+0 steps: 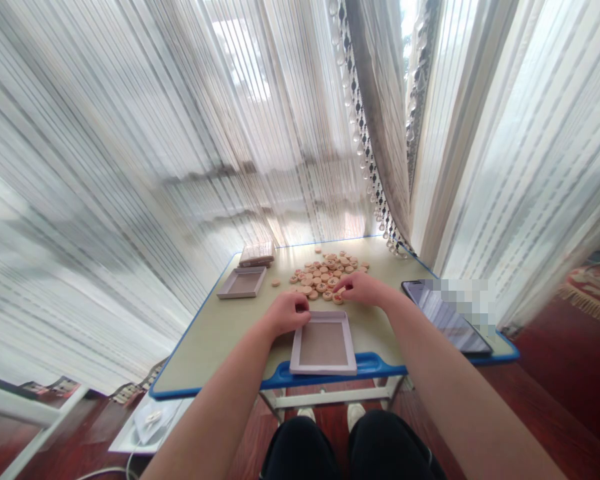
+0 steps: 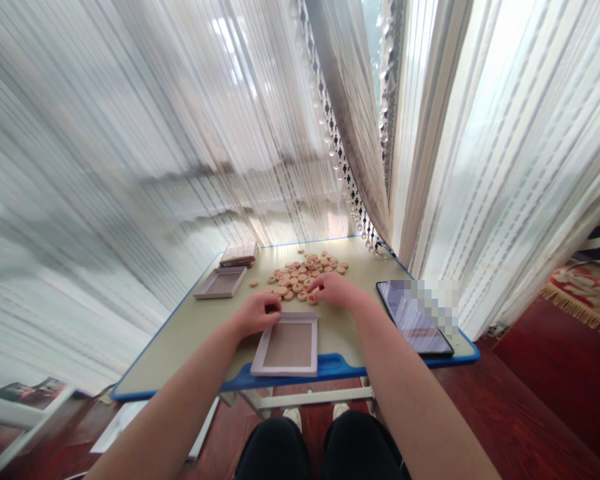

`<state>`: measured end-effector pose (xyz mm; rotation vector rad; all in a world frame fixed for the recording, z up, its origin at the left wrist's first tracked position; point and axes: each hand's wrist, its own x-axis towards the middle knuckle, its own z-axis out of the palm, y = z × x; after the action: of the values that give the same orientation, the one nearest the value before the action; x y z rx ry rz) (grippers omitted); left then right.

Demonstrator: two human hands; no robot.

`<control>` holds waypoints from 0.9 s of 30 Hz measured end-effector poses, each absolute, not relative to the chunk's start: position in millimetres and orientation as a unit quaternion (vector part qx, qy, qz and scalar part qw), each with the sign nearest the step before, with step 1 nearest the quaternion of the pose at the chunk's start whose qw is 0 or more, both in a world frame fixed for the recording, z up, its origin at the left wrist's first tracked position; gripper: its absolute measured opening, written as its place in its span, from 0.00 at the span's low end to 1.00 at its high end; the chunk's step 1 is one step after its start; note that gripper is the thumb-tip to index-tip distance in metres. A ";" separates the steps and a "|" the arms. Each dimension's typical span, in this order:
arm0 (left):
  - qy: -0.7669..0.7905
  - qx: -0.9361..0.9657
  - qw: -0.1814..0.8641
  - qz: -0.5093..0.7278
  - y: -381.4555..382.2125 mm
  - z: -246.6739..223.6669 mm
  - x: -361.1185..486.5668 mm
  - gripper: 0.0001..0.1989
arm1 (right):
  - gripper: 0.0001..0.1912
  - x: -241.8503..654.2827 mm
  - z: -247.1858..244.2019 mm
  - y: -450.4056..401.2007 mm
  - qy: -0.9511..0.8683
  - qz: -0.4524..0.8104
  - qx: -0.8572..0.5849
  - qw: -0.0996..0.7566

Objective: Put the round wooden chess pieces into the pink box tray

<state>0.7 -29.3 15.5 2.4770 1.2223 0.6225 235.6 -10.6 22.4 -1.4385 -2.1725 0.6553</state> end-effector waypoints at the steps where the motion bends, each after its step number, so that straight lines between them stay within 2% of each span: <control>1: 0.428 0.863 0.156 0.216 -29.2 15.3 0.5 0.05 | 0.17 236.9 22.5 -10.5 -0.787 0.232 -0.525 0.226; 5: 0.429 0.860 0.168 0.217 -27.4 14.2 -0.8 0.05 | 0.20 241.6 21.5 -9.4 -0.789 0.218 -0.541 0.193; 11: 0.437 0.846 0.174 0.250 -26.1 13.4 -1.0 0.09 | 0.16 243.6 16.8 -4.9 -0.785 0.203 -0.553 0.191; 17: 0.512 0.789 0.118 0.318 -23.1 7.5 -1.3 0.16 | 0.13 243.9 15.9 -2.5 -0.789 0.225 -0.533 0.207; 24: 0.521 0.787 0.047 0.326 -22.4 7.2 -0.4 0.18 | 0.13 239.1 12.8 -0.9 -0.785 0.217 -0.539 0.216; 27: 0.516 0.785 0.026 0.343 -21.4 7.9 -0.7 0.15 | 0.12 236.0 14.6 -2.1 -0.774 0.203 -0.559 0.217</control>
<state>-0.7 -21.4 7.9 2.4242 1.5944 1.0595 236.0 -2.1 14.6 -1.5473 -2.1452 0.5633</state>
